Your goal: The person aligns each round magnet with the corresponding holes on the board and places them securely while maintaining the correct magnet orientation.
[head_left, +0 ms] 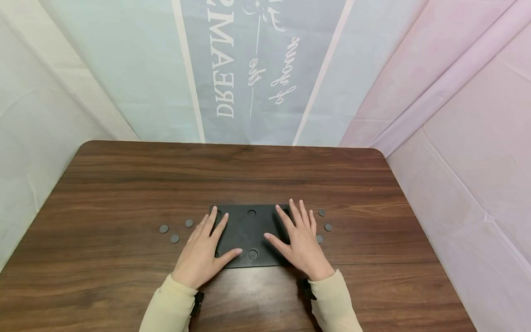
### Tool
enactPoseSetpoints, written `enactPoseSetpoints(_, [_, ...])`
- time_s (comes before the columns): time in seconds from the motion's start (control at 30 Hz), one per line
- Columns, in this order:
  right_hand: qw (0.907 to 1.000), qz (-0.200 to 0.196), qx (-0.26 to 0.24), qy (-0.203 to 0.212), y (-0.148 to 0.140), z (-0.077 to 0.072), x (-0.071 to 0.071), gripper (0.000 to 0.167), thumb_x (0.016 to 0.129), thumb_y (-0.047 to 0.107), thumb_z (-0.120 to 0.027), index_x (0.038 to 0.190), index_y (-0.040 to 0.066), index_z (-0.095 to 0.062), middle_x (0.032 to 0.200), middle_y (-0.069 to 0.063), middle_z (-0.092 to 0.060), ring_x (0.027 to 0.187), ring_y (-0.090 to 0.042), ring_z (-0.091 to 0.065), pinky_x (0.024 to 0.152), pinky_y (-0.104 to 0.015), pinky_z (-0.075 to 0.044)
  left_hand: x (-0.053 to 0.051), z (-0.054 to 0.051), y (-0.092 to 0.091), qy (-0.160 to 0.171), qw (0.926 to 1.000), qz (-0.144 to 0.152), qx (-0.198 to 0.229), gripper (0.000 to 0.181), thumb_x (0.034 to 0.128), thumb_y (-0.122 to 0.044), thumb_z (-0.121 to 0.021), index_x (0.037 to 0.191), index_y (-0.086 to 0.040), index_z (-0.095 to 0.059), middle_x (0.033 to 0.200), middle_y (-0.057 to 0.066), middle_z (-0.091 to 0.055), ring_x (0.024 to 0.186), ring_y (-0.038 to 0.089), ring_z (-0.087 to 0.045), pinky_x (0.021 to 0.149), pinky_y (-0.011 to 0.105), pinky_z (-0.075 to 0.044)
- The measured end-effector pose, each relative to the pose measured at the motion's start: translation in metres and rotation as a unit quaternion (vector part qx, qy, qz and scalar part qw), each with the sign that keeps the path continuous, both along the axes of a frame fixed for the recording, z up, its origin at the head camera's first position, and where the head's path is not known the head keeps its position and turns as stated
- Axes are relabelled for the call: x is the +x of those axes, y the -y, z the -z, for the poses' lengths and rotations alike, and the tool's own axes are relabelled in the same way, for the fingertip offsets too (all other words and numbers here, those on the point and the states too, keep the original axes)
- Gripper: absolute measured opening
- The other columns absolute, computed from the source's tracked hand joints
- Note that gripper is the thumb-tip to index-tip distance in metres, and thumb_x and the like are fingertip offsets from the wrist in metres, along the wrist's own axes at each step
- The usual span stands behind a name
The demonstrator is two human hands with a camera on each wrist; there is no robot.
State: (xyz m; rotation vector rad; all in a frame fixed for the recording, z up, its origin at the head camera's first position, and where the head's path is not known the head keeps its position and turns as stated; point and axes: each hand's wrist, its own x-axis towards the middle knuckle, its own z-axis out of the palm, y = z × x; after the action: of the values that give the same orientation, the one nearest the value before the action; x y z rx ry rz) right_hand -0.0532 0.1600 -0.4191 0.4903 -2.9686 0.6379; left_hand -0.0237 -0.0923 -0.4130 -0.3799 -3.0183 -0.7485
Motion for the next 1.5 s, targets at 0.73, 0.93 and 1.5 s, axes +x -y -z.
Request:
enactPoseSetpoints(0.73, [0.9993, 0.0, -0.021, -0.031, -0.009, 0.004, 0.003, 0.055, 0.088, 0.026, -0.071, 0.136, 0.006, -0.055, 0.147, -0.023, -0.04, 0.142, -0.042, -0.026, 0.11, -0.063, -0.024, 0.003, -0.003, 0.009, 0.083, 0.9962, 0.025, 0.014, 0.08, 0.0643, -0.034, -0.089, 0.133, -0.006, -0.058, 0.146, 0.019, -0.043, 0.134, 0.042, -0.041, 0.096, 0.054, -0.047])
enactPoseSetpoints(0.93, [0.9996, 0.012, -0.017, -0.016, -0.012, 0.004, 0.003, 0.046, 0.089, 0.022, -0.07, 0.13, 0.006, -0.06, 0.141, -0.019, -0.05, 0.138, -0.04, -0.035, 0.105, -0.064, -0.033, 0.004, -0.002, 0.009, 0.073, 0.997, 0.022, 0.016, 0.069, 0.0645, -0.026, -0.089, 0.125, -0.005, -0.065, 0.142, 0.02, -0.049, 0.13, 0.041, -0.045, 0.095, 0.051, -0.048])
enactPoseSetpoints(1.5, [0.9996, 0.023, -0.017, -0.004, -0.021, 0.004, 0.005, 0.036, 0.088, 0.006, -0.068, 0.124, 0.002, -0.064, 0.135, -0.022, -0.054, 0.122, -0.037, -0.053, 0.094, -0.048, -0.05, 0.007, -0.001, 0.006, 0.073, 0.9968, 0.008, 0.03, 0.064, 0.0661, -0.022, -0.088, 0.123, -0.005, -0.066, 0.14, 0.023, -0.049, 0.117, 0.041, -0.057, 0.089, 0.048, -0.053])
